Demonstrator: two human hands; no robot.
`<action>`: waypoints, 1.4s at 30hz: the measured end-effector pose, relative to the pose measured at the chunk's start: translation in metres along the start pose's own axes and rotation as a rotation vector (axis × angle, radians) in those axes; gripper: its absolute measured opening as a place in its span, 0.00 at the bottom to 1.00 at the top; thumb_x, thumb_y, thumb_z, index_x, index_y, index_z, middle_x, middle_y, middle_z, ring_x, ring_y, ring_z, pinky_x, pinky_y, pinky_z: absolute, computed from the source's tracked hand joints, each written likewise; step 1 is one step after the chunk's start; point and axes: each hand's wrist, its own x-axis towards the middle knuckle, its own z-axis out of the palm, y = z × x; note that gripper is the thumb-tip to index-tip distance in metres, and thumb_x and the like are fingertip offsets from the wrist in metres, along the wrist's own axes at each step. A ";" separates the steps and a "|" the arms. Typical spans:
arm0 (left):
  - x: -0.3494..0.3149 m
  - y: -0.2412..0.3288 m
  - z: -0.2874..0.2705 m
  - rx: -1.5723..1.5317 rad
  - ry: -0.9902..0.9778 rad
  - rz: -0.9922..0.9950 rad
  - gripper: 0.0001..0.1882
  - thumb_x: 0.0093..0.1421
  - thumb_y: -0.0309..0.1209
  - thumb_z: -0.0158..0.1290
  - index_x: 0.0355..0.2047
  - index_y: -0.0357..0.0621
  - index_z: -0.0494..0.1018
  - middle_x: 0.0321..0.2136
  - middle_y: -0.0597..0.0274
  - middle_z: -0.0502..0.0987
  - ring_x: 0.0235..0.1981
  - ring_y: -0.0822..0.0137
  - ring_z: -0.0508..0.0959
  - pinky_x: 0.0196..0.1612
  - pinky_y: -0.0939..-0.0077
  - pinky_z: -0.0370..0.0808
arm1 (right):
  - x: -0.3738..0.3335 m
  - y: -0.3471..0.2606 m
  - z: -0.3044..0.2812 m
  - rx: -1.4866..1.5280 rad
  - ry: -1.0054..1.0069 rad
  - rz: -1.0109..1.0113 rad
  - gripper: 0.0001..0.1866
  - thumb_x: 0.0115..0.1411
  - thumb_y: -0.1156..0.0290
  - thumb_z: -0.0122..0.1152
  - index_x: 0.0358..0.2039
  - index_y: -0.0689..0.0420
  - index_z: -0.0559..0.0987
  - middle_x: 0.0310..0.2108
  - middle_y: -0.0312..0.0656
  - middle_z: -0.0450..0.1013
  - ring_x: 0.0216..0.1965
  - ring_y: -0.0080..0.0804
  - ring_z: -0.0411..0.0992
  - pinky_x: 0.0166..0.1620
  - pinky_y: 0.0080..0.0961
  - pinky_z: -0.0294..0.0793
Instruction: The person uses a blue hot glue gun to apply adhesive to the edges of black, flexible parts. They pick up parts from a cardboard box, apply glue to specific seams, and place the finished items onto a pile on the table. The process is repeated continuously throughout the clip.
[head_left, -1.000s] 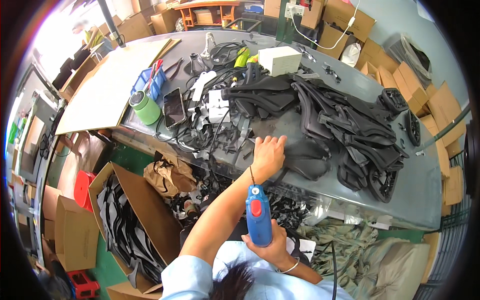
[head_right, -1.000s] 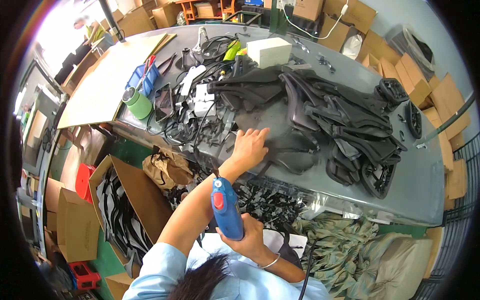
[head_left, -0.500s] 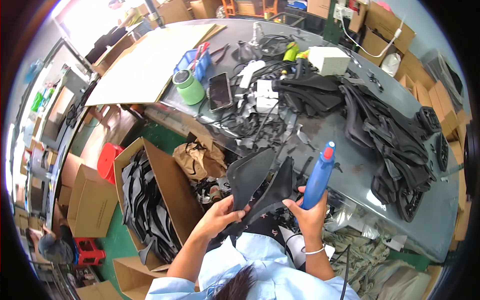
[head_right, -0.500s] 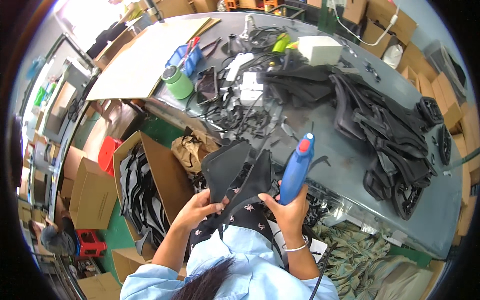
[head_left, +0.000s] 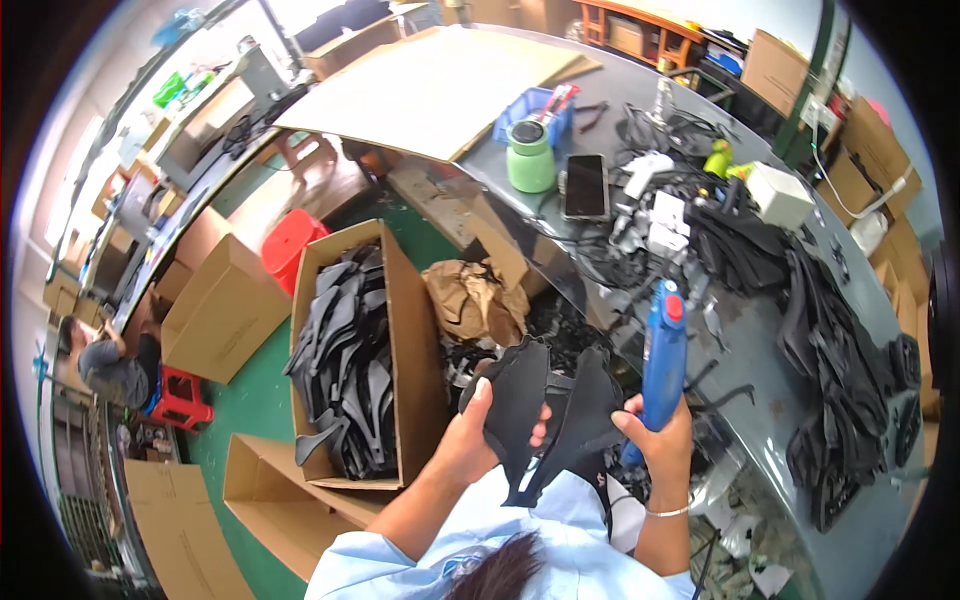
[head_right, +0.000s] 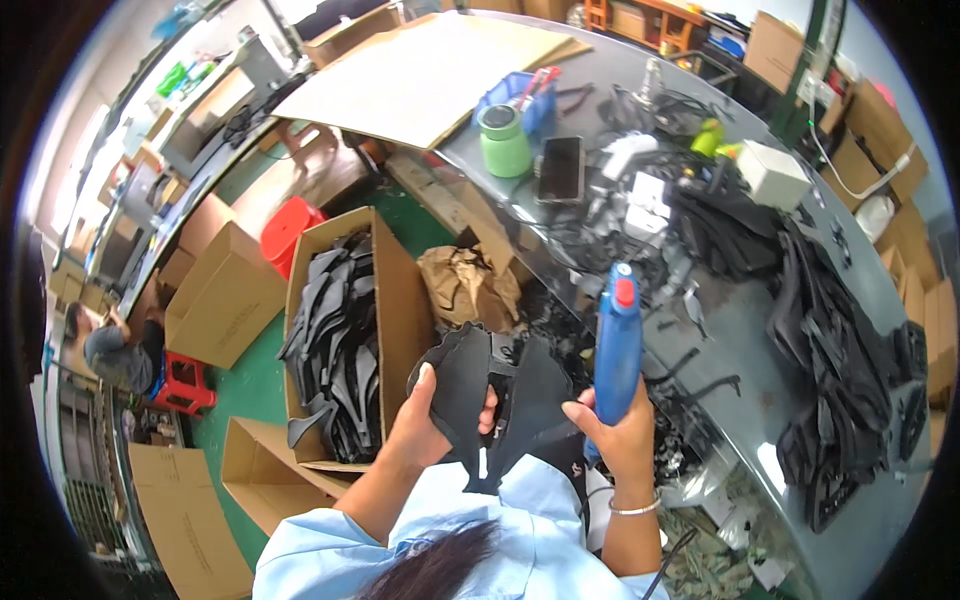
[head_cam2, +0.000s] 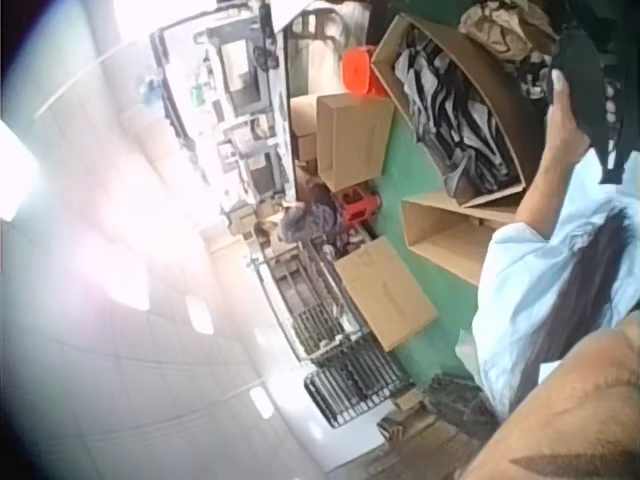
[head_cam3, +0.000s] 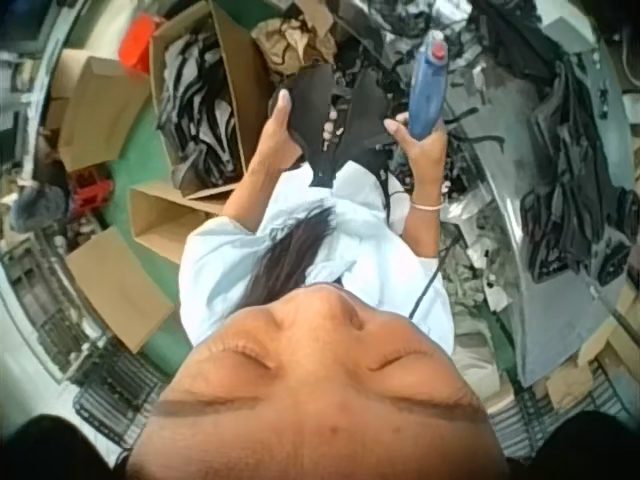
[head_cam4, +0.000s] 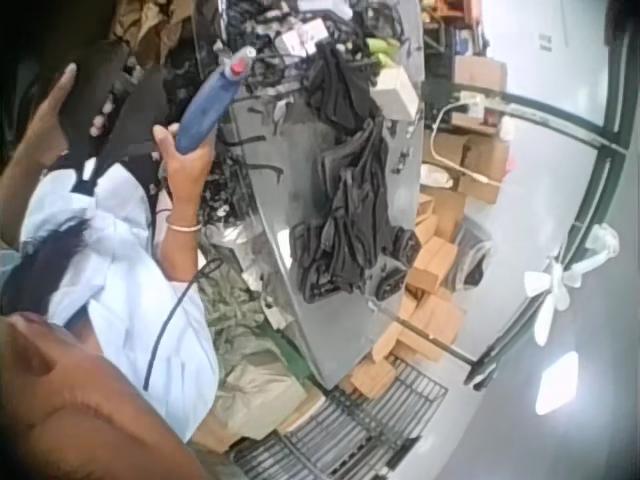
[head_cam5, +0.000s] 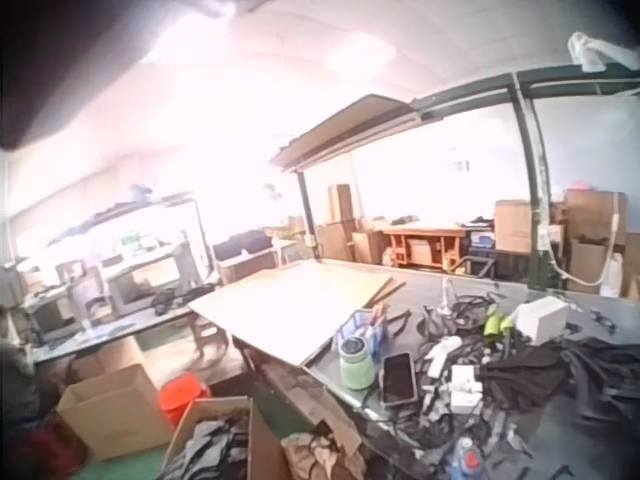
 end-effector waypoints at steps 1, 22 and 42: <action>-0.002 0.002 0.007 0.027 0.062 0.069 0.41 0.61 0.64 0.35 0.55 0.37 0.61 0.43 0.51 0.72 0.41 0.61 0.74 0.46 0.68 0.73 | -0.001 0.001 0.004 -0.025 -0.039 -0.017 0.26 0.43 0.73 0.74 0.41 0.62 0.71 0.23 0.34 0.72 0.24 0.19 0.70 0.31 0.18 0.72; -0.002 -0.044 -0.012 0.570 0.268 0.851 0.53 0.53 0.72 0.33 0.62 0.37 0.47 0.54 0.54 0.63 0.53 0.66 0.67 0.56 0.67 0.64 | -0.053 -0.010 0.060 -0.476 -0.376 -0.540 0.26 0.39 0.61 0.75 0.23 0.61 0.65 0.14 0.46 0.67 0.16 0.45 0.71 0.21 0.34 0.69; -0.020 -0.011 0.004 0.468 0.159 0.516 0.45 0.57 0.65 0.42 0.48 0.27 0.67 0.39 0.49 0.74 0.36 0.62 0.77 0.40 0.71 0.73 | -0.026 -0.029 0.042 -0.340 -0.105 -0.472 0.26 0.41 0.62 0.76 0.29 0.60 0.67 0.17 0.45 0.69 0.19 0.43 0.73 0.24 0.30 0.72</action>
